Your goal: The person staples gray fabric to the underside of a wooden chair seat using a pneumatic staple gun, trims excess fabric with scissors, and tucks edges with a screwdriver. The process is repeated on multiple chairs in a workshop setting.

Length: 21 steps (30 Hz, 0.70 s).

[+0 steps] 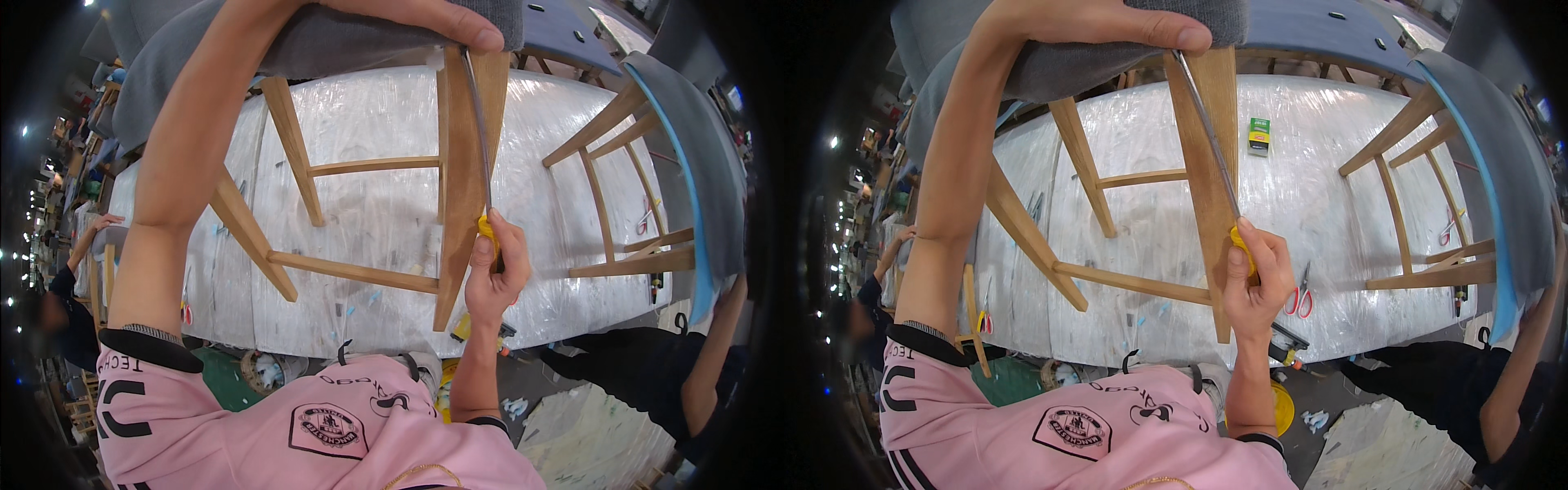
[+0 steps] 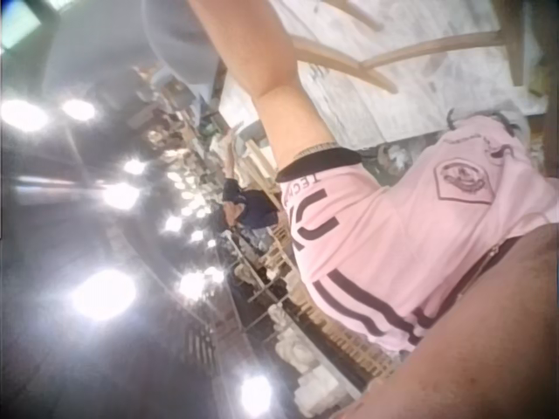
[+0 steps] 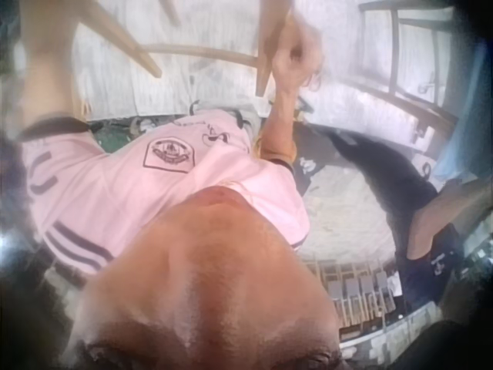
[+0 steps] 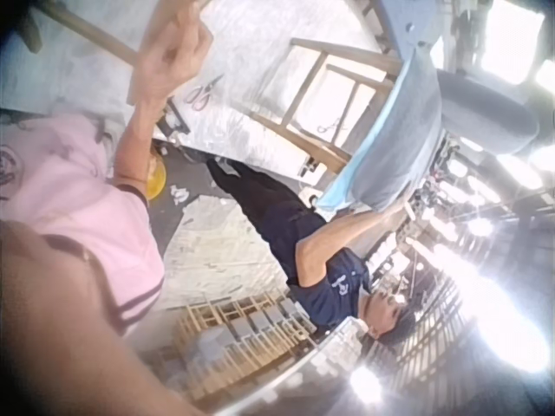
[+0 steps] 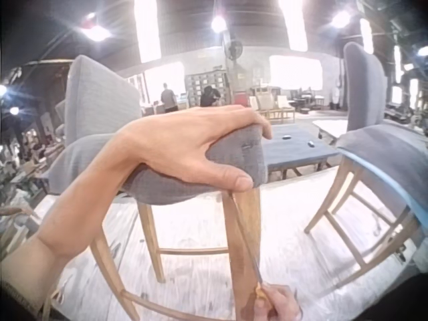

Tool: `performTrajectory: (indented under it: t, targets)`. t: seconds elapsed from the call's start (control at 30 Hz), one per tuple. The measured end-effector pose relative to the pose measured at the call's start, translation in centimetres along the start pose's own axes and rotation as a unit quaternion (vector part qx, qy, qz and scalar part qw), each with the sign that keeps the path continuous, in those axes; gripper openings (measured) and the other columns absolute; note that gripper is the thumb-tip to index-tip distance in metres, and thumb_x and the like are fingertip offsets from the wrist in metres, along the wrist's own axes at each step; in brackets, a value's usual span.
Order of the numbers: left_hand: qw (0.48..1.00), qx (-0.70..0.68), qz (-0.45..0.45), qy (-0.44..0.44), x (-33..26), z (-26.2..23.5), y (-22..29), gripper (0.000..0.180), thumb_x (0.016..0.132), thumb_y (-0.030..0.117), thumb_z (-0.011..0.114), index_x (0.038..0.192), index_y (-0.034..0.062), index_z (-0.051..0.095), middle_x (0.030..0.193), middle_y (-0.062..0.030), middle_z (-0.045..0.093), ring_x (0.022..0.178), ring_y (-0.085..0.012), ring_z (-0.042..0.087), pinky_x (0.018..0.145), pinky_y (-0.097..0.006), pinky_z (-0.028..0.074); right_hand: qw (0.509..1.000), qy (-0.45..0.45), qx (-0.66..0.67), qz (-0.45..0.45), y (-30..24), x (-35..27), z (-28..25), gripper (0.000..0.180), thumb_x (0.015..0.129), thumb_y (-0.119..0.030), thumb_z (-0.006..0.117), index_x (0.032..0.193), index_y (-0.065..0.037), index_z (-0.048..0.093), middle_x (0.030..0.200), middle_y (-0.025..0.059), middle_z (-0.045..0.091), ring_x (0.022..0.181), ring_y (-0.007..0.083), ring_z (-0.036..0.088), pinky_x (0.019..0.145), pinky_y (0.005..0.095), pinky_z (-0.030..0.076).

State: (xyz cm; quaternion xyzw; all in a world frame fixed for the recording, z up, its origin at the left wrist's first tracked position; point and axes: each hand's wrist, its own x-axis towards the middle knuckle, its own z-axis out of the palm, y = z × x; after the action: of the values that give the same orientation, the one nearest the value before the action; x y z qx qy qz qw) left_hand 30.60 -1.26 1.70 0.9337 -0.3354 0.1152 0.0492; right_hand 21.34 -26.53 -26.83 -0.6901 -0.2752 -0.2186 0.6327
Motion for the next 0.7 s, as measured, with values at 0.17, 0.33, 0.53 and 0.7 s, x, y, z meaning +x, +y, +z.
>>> performTrajectory:
  t: [0.17, 0.33, 0.53, 0.7]
  targets:
    - [1.000, 0.003, 0.004, 0.005, -0.2, -0.2, 1.1, 0.086, 0.084, 0.062, 0.074, 0.144, 0.0048, 0.049, 0.131, -0.0230, 0.062, 0.122, -0.0375, 0.060, 0.104, -0.046, 0.049, 1.000, 0.010, 0.011, 0.003, 0.1, -0.4, 0.0, 0.031, 0.096, -0.005, 0.068, 0.127, -0.005, 0.071, 0.100, 0.0157, 0.069, 0.088, 0.0232, 0.069, 0.075, 0.0301, 0.054]
    - [0.999, 0.033, 0.020, -0.003, -0.8, -0.5, 3.0, 0.088, 0.080, 0.058, 0.078, 0.144, 0.0057, 0.048, 0.134, -0.0221, 0.060, 0.124, -0.0364, 0.059, 0.105, -0.045, 0.047, 0.999, 0.002, 0.028, 0.016, -0.5, -1.0, -0.6, 0.031, 0.094, -0.003, 0.069, 0.125, -0.004, 0.072, 0.101, 0.0164, 0.070, 0.088, 0.0228, 0.069, 0.074, 0.0293, 0.053]
    - [0.999, 0.023, -0.013, -0.042, -0.7, -1.1, 3.9, 0.089, 0.076, 0.053, 0.081, 0.144, 0.0057, 0.047, 0.132, -0.0207, 0.060, 0.123, -0.0354, 0.059, 0.105, -0.045, 0.047, 0.997, -0.048, 0.014, 0.065, -2.8, -1.7, -4.5, 0.033, 0.091, -0.001, 0.072, 0.123, -0.002, 0.073, 0.101, 0.0175, 0.071, 0.084, 0.0212, 0.068, 0.072, 0.0281, 0.052]
    - [0.999, 0.038, -0.003, -0.023, -1.9, -1.2, 7.5, 0.086, 0.077, 0.049, 0.081, 0.143, 0.0058, 0.048, 0.130, -0.0205, 0.060, 0.123, -0.0358, 0.059, 0.105, -0.046, 0.047, 0.998, -0.059, -0.023, 0.012, -3.5, -3.0, -6.7, 0.033, 0.090, 0.000, 0.072, 0.123, -0.002, 0.073, 0.100, 0.0176, 0.071, 0.084, 0.0213, 0.068, 0.072, 0.0279, 0.052]
